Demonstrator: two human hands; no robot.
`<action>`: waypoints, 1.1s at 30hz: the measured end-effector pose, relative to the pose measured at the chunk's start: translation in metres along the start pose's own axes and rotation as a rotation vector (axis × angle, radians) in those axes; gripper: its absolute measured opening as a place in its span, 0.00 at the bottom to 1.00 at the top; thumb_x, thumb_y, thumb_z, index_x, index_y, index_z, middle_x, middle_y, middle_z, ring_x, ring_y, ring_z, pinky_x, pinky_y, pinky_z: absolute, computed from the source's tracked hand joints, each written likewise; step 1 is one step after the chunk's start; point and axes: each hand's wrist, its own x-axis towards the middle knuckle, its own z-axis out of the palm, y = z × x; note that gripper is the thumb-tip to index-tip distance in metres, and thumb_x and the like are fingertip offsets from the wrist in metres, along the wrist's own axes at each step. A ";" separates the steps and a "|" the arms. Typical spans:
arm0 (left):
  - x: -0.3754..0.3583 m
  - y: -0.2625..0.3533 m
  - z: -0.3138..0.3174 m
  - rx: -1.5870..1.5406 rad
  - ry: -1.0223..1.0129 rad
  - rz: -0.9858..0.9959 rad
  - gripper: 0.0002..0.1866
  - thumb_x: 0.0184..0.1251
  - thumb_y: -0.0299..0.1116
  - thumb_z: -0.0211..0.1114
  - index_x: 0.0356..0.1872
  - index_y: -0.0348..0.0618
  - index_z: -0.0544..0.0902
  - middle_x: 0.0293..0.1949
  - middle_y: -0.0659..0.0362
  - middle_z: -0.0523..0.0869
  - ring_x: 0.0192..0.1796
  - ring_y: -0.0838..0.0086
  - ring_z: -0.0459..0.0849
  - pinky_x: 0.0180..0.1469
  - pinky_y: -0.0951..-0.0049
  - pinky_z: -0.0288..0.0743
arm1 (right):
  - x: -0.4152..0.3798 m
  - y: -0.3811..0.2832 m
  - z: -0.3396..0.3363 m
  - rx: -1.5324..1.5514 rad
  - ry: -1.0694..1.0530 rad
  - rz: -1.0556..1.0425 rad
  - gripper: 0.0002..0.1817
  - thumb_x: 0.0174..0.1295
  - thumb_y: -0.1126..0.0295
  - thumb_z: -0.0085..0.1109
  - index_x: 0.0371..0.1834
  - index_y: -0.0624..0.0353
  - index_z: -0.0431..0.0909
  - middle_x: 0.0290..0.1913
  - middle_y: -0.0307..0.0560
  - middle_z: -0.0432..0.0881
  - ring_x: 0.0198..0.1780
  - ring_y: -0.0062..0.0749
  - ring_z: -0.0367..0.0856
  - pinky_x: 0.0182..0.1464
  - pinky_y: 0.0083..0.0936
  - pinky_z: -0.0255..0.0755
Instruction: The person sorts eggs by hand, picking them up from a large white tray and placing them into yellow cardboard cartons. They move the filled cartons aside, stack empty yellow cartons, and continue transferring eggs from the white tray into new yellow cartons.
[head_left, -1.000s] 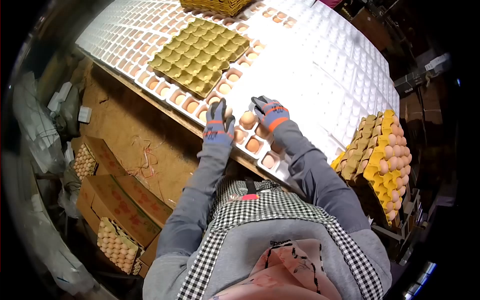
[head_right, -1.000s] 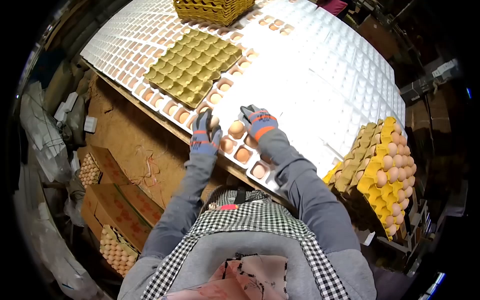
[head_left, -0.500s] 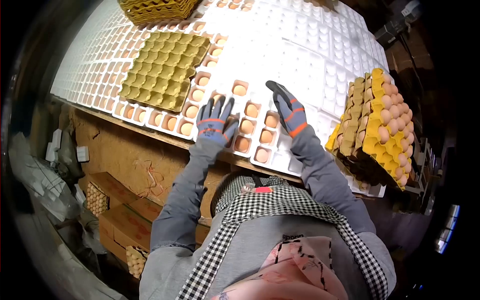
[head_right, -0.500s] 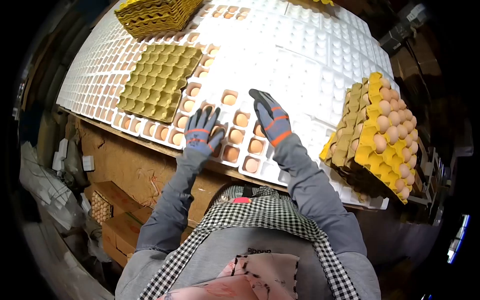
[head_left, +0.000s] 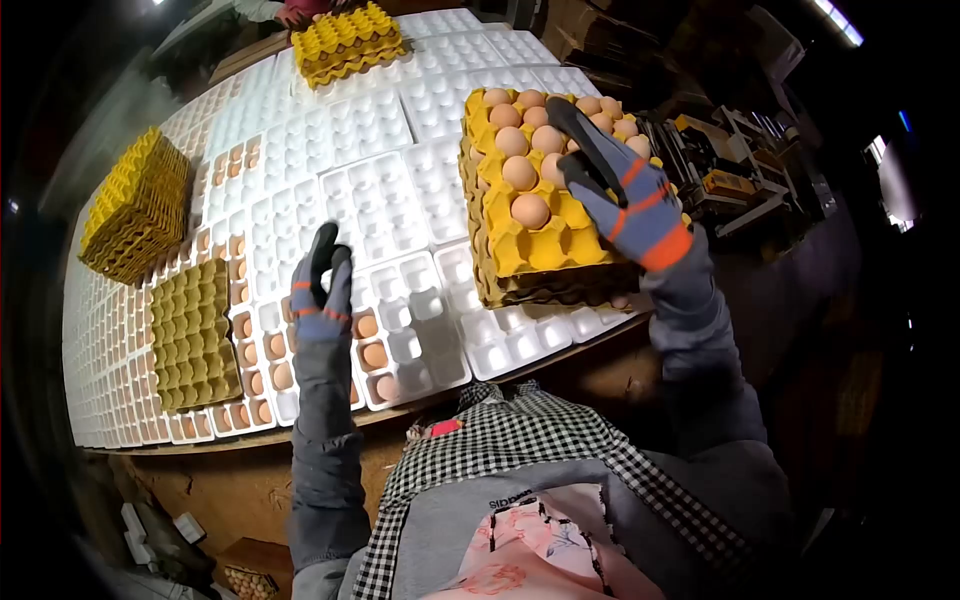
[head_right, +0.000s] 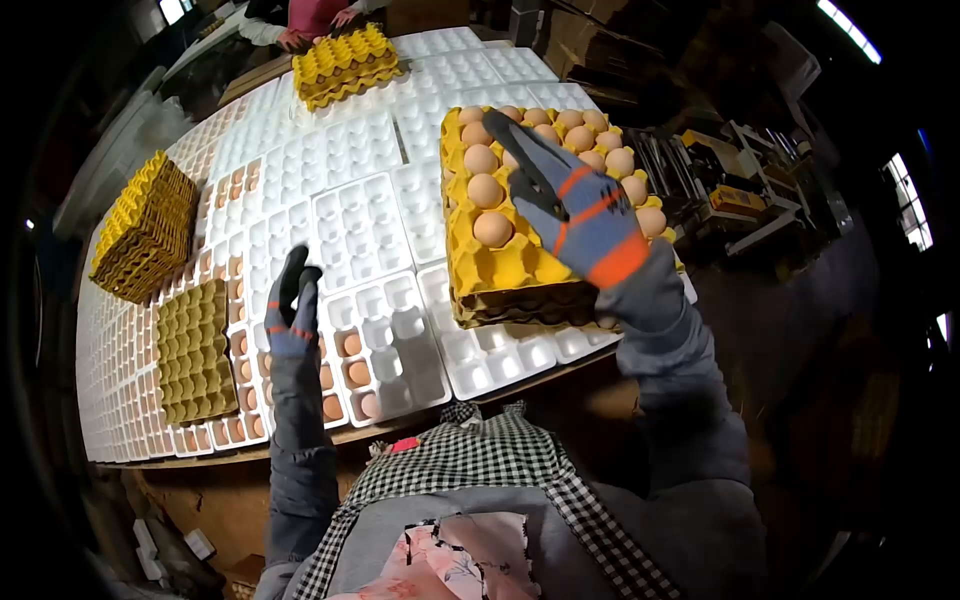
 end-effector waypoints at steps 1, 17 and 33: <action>0.010 0.054 0.047 0.127 -0.207 0.093 0.26 0.68 0.23 0.59 0.68 0.41 0.68 0.52 0.53 0.81 0.52 0.75 0.79 0.54 0.75 0.74 | 0.012 0.030 -0.011 -0.172 -0.047 -0.093 0.36 0.58 0.74 0.60 0.72 0.51 0.61 0.61 0.53 0.74 0.58 0.44 0.77 0.59 0.33 0.71; 0.074 0.073 0.186 0.727 -0.586 0.343 0.29 0.54 0.36 0.70 0.59 0.43 0.73 0.53 0.52 0.76 0.53 0.58 0.80 0.58 0.63 0.75 | 0.085 0.135 -0.033 -0.737 -0.295 -0.005 0.28 0.47 0.64 0.69 0.55 0.50 0.74 0.41 0.46 0.82 0.44 0.31 0.81 0.40 0.27 0.77; 0.111 0.060 0.226 1.432 -0.601 0.247 0.20 0.56 0.32 0.66 0.52 0.50 0.81 0.64 0.47 0.68 0.58 0.49 0.73 0.56 0.57 0.76 | 0.061 0.101 -0.081 -0.940 -0.366 0.141 0.34 0.39 0.54 0.77 0.55 0.42 0.80 0.73 0.48 0.57 0.62 0.52 0.66 0.62 0.39 0.69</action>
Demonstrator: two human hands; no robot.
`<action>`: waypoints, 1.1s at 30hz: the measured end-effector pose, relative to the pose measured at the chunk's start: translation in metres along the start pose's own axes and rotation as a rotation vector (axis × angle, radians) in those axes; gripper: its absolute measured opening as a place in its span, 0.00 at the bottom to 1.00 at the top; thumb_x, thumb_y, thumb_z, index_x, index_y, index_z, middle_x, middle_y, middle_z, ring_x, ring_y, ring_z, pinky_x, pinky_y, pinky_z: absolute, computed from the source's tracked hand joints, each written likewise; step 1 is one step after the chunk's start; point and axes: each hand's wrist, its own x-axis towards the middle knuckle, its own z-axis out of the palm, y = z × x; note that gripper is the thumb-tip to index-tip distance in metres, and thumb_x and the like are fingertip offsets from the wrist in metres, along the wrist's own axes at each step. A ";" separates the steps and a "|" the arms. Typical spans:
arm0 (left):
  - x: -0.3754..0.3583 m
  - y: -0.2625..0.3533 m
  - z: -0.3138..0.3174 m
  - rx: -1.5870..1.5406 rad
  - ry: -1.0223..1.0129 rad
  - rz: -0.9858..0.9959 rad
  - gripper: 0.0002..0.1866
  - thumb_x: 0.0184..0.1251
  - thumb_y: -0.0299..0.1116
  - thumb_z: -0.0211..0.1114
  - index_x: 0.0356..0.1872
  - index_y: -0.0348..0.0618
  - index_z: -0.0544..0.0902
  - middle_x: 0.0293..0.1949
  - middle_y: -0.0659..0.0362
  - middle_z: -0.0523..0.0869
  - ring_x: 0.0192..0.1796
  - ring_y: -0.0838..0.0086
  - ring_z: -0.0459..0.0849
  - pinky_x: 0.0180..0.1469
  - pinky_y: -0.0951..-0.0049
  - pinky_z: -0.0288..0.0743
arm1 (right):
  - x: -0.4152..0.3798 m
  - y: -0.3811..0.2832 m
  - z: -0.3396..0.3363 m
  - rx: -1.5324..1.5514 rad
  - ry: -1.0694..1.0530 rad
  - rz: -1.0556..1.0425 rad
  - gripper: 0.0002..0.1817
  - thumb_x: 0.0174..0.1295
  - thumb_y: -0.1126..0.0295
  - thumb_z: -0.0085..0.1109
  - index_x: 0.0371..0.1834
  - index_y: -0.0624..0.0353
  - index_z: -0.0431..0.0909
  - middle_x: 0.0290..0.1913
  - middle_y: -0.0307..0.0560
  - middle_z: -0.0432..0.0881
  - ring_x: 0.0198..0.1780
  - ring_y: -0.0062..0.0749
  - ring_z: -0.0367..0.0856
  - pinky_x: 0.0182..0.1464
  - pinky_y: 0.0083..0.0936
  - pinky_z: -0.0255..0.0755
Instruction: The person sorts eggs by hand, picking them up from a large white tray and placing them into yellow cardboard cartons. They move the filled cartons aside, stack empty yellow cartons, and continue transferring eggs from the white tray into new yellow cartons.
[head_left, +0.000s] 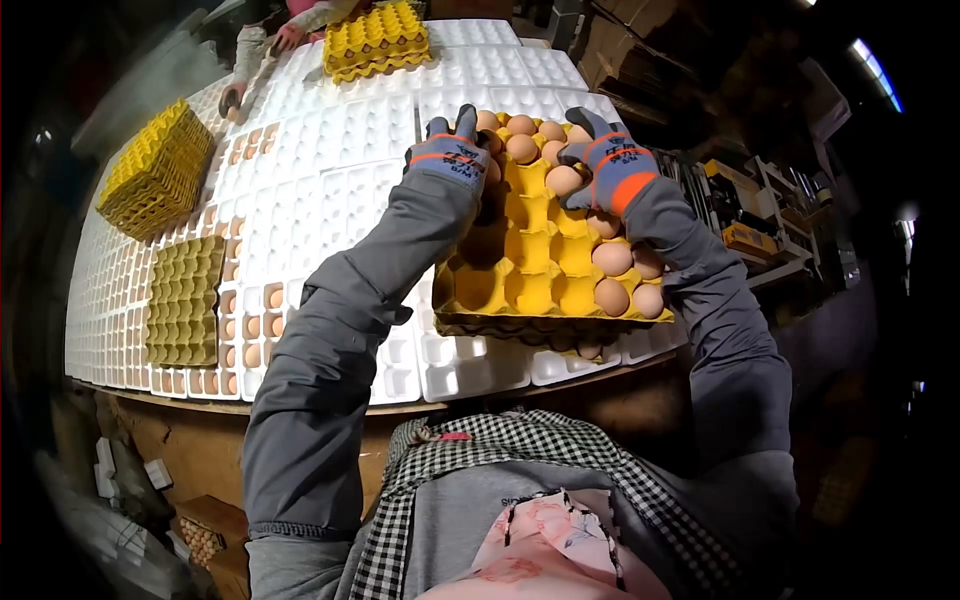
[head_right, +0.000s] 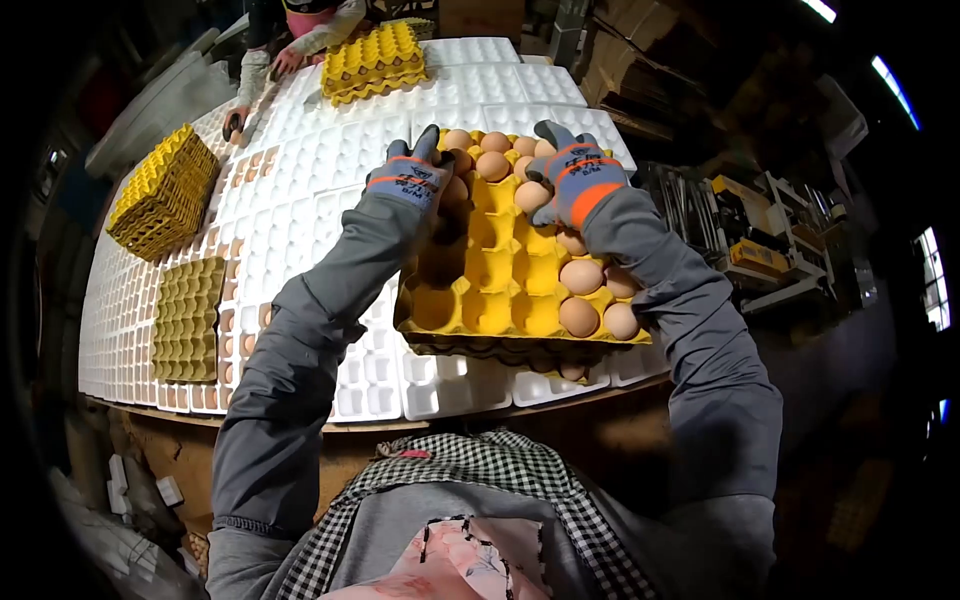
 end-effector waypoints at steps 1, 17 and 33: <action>-0.006 -0.003 0.001 -0.013 0.008 0.001 0.20 0.56 0.32 0.66 0.52 0.50 0.81 0.64 0.47 0.68 0.58 0.49 0.73 0.56 0.57 0.76 | -0.003 0.010 0.012 0.168 0.138 0.024 0.33 0.38 0.56 0.77 0.54 0.39 0.80 0.72 0.49 0.59 0.62 0.50 0.69 0.62 0.37 0.69; -0.278 -0.188 0.152 -1.037 0.873 -0.921 0.30 0.45 0.25 0.75 0.56 0.43 0.79 0.56 0.50 0.66 0.60 0.61 0.71 0.57 0.68 0.75 | 0.165 -0.340 0.094 0.586 -0.307 -0.754 0.31 0.52 0.57 0.70 0.62 0.47 0.75 0.63 0.58 0.65 0.59 0.48 0.71 0.58 0.36 0.71; -0.222 -0.369 0.176 -0.719 0.489 -0.923 0.20 0.61 0.40 0.66 0.53 0.47 0.81 0.50 0.51 0.81 0.52 0.60 0.80 0.54 0.66 0.73 | 0.313 -0.429 0.222 0.786 -0.017 -0.409 0.32 0.61 0.49 0.53 0.70 0.41 0.64 0.69 0.52 0.66 0.69 0.54 0.61 0.69 0.40 0.60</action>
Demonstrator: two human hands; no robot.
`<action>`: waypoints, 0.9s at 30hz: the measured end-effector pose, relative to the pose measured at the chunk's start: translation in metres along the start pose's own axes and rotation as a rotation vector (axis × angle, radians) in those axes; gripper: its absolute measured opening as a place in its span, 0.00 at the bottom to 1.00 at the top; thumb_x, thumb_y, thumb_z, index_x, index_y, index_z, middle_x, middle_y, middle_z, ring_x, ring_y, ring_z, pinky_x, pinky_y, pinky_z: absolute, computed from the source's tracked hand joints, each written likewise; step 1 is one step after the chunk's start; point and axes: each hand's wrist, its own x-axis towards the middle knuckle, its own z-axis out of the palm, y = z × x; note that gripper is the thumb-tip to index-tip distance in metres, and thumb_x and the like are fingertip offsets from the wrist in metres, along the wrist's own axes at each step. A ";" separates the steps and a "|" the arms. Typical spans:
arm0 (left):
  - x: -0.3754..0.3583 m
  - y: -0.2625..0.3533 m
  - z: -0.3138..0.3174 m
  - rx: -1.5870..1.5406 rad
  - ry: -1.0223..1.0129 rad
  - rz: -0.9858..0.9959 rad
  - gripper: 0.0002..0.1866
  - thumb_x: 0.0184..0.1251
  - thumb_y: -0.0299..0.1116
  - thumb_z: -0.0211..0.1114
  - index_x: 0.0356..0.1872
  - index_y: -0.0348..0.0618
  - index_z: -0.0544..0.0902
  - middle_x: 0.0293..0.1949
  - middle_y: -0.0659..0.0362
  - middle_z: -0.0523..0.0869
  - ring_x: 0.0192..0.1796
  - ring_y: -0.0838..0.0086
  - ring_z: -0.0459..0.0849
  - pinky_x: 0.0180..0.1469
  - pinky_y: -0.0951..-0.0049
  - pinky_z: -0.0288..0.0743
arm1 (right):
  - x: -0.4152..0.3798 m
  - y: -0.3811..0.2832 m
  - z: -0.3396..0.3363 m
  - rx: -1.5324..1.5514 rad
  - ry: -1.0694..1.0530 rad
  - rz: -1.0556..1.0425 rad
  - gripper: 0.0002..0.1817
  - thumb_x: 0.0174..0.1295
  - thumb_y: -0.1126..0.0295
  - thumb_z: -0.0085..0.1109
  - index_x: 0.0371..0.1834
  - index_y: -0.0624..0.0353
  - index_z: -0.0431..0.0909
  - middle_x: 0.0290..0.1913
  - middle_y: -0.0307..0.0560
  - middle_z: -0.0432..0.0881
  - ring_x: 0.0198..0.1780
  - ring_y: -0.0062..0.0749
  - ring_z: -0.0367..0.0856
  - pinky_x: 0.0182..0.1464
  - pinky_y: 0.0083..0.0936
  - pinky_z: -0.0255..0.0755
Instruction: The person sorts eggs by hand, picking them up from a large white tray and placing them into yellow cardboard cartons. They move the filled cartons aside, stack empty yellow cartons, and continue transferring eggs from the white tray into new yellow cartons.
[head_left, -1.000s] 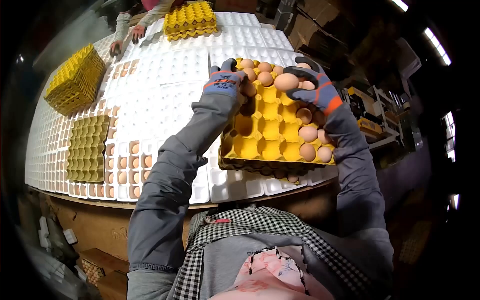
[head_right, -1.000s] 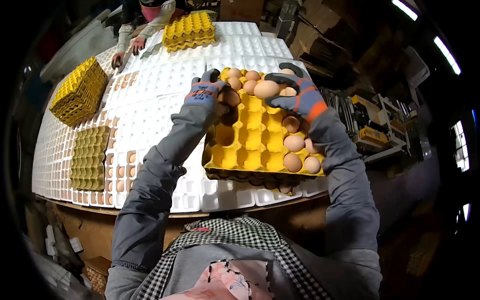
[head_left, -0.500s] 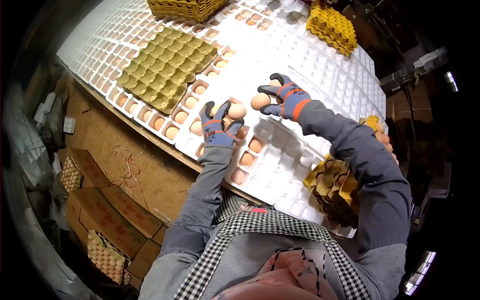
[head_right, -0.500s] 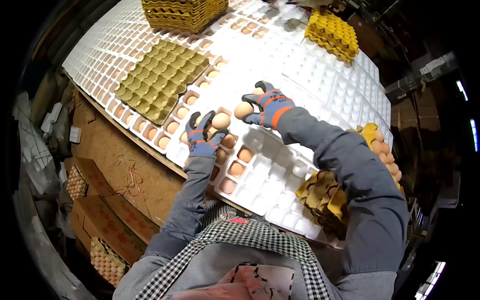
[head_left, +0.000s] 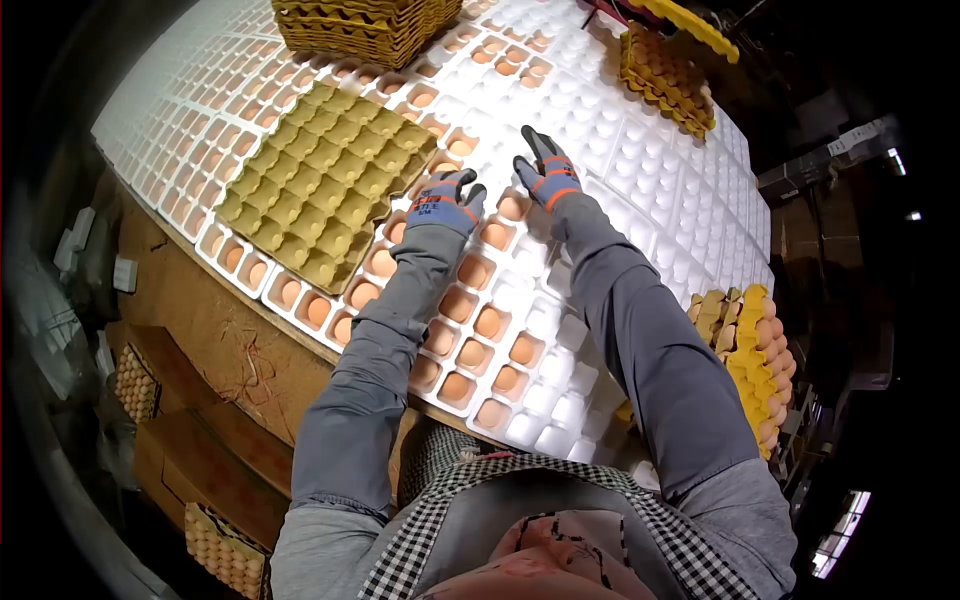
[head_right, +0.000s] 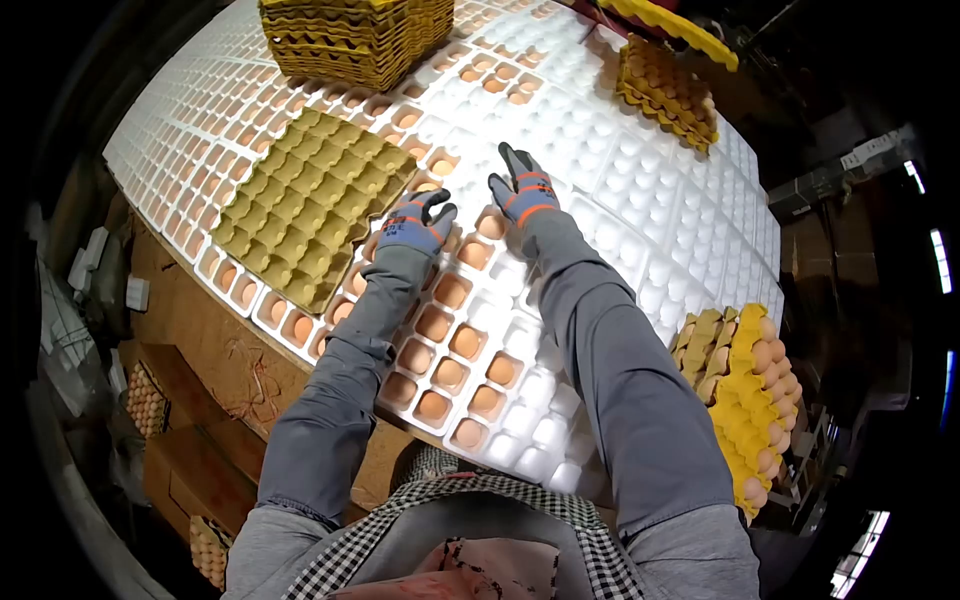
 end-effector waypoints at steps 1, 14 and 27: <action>0.011 0.000 0.008 -0.141 0.120 0.131 0.18 0.62 0.38 0.66 0.52 0.47 0.82 0.51 0.51 0.81 0.52 0.61 0.80 0.54 0.67 0.73 | 0.001 0.023 0.013 -0.202 -0.026 0.087 0.33 0.62 0.50 0.53 0.71 0.39 0.62 0.72 0.51 0.60 0.71 0.56 0.56 0.70 0.42 0.56; 0.031 0.044 0.176 -0.918 -0.389 0.288 0.28 0.69 0.26 0.56 0.70 0.39 0.63 0.66 0.52 0.70 0.64 0.66 0.71 0.61 0.67 0.68 | -0.296 -0.045 -0.333 -0.006 0.226 0.251 0.38 0.58 0.76 0.58 0.73 0.41 0.59 0.71 0.53 0.62 0.66 0.44 0.67 0.65 0.33 0.65; -0.102 0.354 0.221 -0.843 -0.935 0.425 0.24 0.49 0.26 0.72 0.51 0.43 0.77 0.45 0.58 0.81 0.49 0.64 0.81 0.46 0.67 0.80 | -0.402 0.074 -0.426 1.250 0.792 0.288 0.17 0.62 0.70 0.57 0.54 0.62 0.78 0.45 0.43 0.83 0.48 0.27 0.79 0.52 0.27 0.75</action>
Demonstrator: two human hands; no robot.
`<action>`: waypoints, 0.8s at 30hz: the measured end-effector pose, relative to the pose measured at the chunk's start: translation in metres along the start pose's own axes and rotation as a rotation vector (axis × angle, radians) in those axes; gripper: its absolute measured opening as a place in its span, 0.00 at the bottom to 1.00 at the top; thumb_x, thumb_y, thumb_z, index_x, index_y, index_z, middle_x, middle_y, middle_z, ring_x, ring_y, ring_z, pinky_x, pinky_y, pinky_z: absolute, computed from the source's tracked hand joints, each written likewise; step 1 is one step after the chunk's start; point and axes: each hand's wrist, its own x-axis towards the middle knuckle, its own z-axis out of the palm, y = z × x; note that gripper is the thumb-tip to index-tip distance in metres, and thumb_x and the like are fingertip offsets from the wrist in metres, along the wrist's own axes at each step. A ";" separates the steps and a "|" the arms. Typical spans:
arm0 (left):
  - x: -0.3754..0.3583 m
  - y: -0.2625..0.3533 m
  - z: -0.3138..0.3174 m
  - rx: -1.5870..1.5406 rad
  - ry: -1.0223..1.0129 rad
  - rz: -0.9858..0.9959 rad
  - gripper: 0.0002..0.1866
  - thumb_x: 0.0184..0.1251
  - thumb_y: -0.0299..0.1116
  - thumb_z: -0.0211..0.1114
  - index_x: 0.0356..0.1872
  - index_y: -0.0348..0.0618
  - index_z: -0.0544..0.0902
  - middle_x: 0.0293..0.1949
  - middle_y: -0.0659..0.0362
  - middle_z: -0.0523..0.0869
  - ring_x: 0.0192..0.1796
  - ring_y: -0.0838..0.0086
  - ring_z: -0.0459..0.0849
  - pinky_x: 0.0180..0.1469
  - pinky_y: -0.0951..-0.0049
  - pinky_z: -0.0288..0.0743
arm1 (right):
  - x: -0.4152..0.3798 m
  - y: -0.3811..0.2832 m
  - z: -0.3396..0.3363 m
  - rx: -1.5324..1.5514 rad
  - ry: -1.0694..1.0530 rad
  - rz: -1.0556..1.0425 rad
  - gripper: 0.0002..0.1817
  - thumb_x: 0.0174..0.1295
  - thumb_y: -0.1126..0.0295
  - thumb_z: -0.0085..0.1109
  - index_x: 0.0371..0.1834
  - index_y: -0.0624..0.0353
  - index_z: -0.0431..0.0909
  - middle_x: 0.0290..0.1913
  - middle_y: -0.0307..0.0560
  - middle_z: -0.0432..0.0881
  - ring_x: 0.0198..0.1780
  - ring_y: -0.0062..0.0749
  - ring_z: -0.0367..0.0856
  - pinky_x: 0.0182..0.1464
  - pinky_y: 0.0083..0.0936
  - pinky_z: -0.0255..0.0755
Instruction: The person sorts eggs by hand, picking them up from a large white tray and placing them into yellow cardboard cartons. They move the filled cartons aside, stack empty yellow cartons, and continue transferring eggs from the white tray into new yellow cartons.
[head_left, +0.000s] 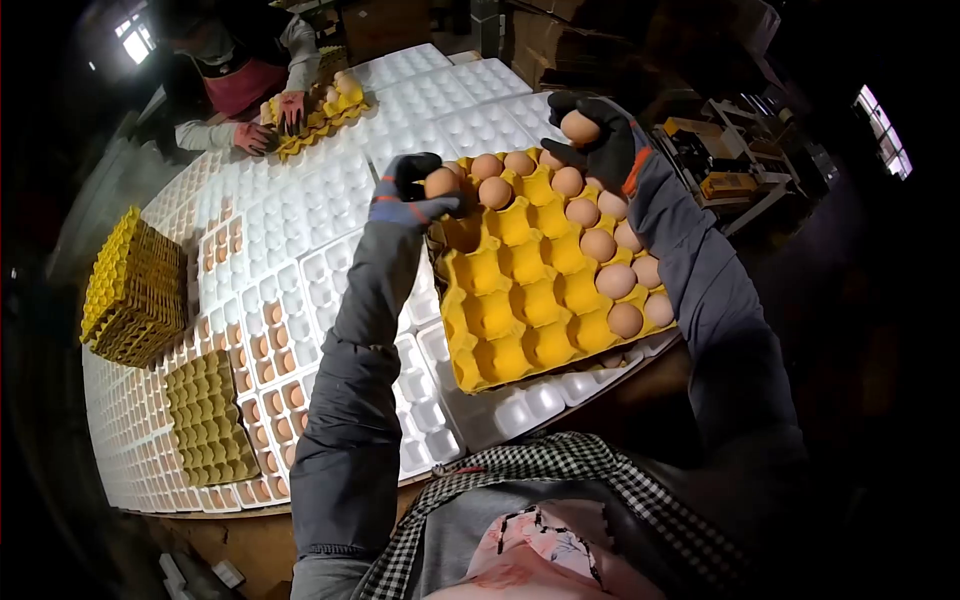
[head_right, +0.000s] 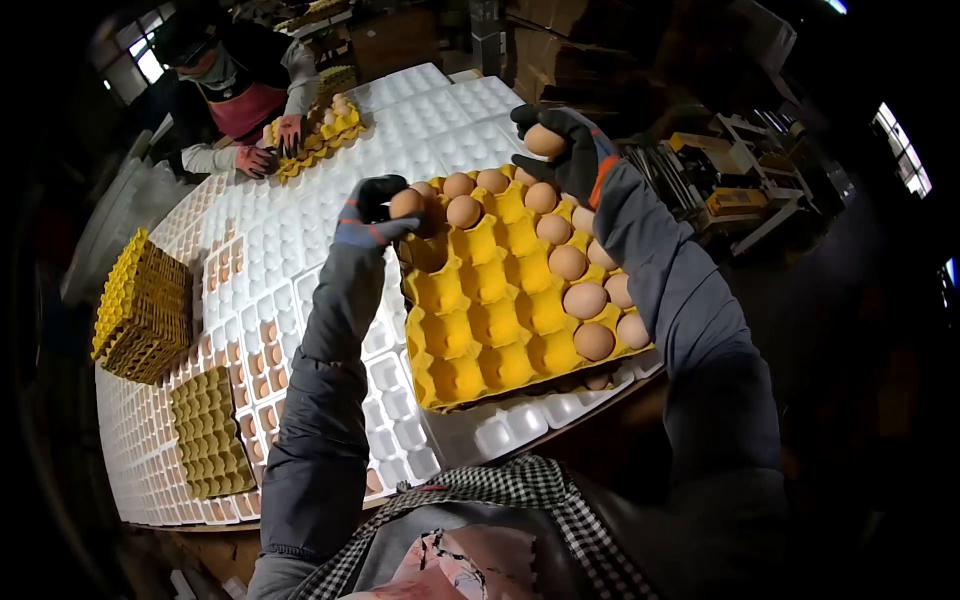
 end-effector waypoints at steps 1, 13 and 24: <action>0.001 0.012 -0.010 -0.261 0.141 -0.060 0.21 0.52 0.26 0.70 0.50 0.43 0.77 0.43 0.58 0.81 0.47 0.67 0.81 0.45 0.69 0.80 | 0.004 0.005 0.004 -0.155 -0.117 -0.051 0.17 0.63 0.69 0.55 0.54 0.61 0.79 0.46 0.44 0.82 0.50 0.28 0.79 0.52 0.29 0.77; 0.065 0.060 0.019 1.157 -0.336 -0.286 0.22 0.54 0.39 0.67 0.53 0.54 0.80 0.39 0.54 0.85 0.46 0.61 0.84 0.49 0.66 0.77 | 0.014 -0.018 -0.010 -0.364 -0.311 0.075 0.26 0.60 0.65 0.62 0.63 0.52 0.70 0.44 0.42 0.80 0.38 0.27 0.80 0.39 0.23 0.79; 0.060 0.039 0.066 1.610 -0.329 -0.173 0.24 0.52 0.41 0.72 0.52 0.49 0.83 0.59 0.54 0.74 0.61 0.55 0.73 0.58 0.60 0.77 | 0.036 0.010 0.030 -2.020 -0.283 -0.266 0.33 0.44 0.58 0.75 0.58 0.43 0.76 0.72 0.51 0.56 0.63 0.52 0.67 0.57 0.39 0.73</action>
